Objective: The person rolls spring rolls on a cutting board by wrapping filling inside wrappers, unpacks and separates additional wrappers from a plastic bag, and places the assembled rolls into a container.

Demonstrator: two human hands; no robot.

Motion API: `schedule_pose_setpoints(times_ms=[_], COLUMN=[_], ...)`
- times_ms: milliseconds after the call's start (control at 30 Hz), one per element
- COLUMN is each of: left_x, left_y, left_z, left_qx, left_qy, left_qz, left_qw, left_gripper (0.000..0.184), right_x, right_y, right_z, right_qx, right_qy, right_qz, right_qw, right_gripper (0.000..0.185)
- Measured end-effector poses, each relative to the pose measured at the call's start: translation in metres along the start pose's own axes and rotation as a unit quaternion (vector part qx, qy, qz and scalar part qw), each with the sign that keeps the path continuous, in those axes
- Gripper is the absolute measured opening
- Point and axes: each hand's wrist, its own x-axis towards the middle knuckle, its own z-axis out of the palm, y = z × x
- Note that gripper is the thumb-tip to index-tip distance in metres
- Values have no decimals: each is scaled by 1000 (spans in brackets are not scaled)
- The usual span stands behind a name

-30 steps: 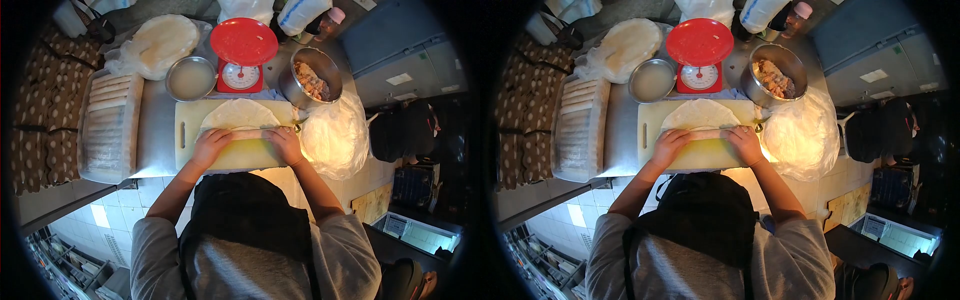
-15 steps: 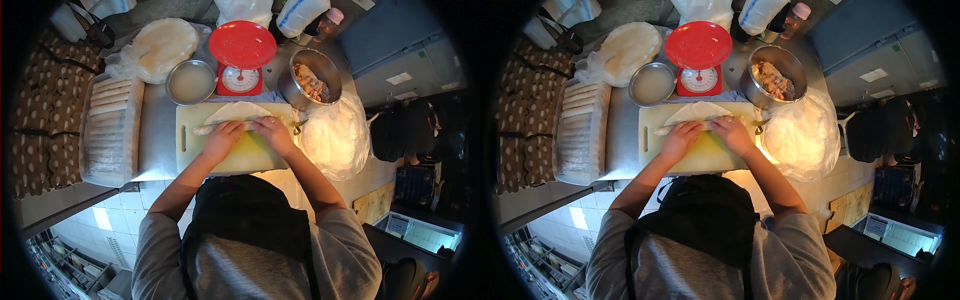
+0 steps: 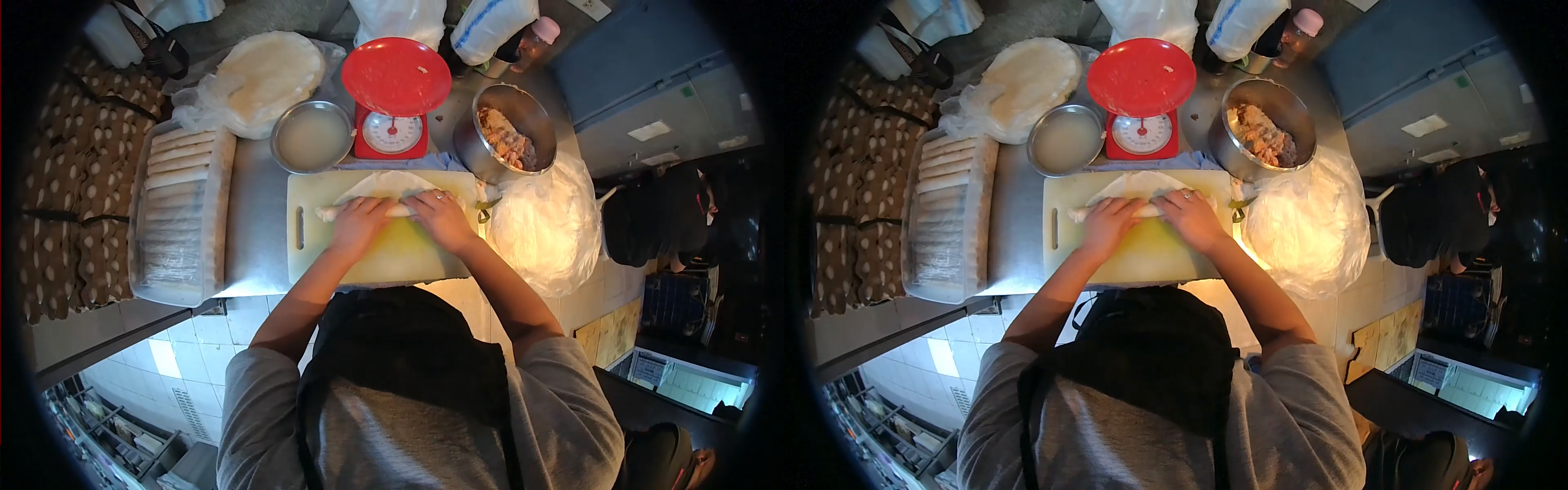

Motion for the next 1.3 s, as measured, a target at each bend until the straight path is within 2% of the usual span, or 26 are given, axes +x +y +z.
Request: schedule_pose_setpoints(times_ms=[200, 333, 433, 533, 633, 733, 800, 833, 1000, 1100, 1233, 1300], left_x=[-45, -41, -37, -27, -14, -6, -2, 0, 3, -17, -27, -24], left_y=[-38, -43, -49, -64, -65, -40, -23, -14, -6, 3, 9, 9], left_z=[-47, -59, -64, -64, -65, -61, -43, -31, -8, -7, -10, -15], left_qx=[-17, -55, -91, -129, -17, 37, -8, 7, 46, 32, 43, 47], left_qy=[67, 75, 38, -14, 34, 82, 78, 67, 13, -42, -26, -32], left_qz=[-29, -27, -91, -171, -204, -90, 25, 30, 18, -26, -19, -36], left_qw=[997, 995, 991, 977, 978, 992, 997, 997, 999, 998, 999, 998], left_gripper=[38, 36, 23, 23, 26, 29, 31, 34, 46, 47, 42, 41], right_x=[-48, -45, -35, -22, -7, 3, 14, 18, 18, 6, 4, 18], right_y=[23, 32, 42, 51, 38, 25, 8, 1, -5, -9, -11, -10], right_z=[-11, -14, -16, -16, -24, -16, -7, -4, 11, 14, 7, -7], right_qx=[70, 135, 236, 198, -63, -69, -45, -33, -78, -70, -65, -46], right_qy=[121, 133, 109, 97, 99, 118, 100, 91, 18, 0, -15, -77], right_qz=[77, 113, 172, 194, 205, 48, -29, -68, -39, -49, -65, -70], right_qw=[987, 975, 950, 956, 972, 989, 994, 993, 996, 996, 996, 994], right_gripper=[30, 20, 16, 14, 16, 25, 31, 35, 39, 39, 38, 40])
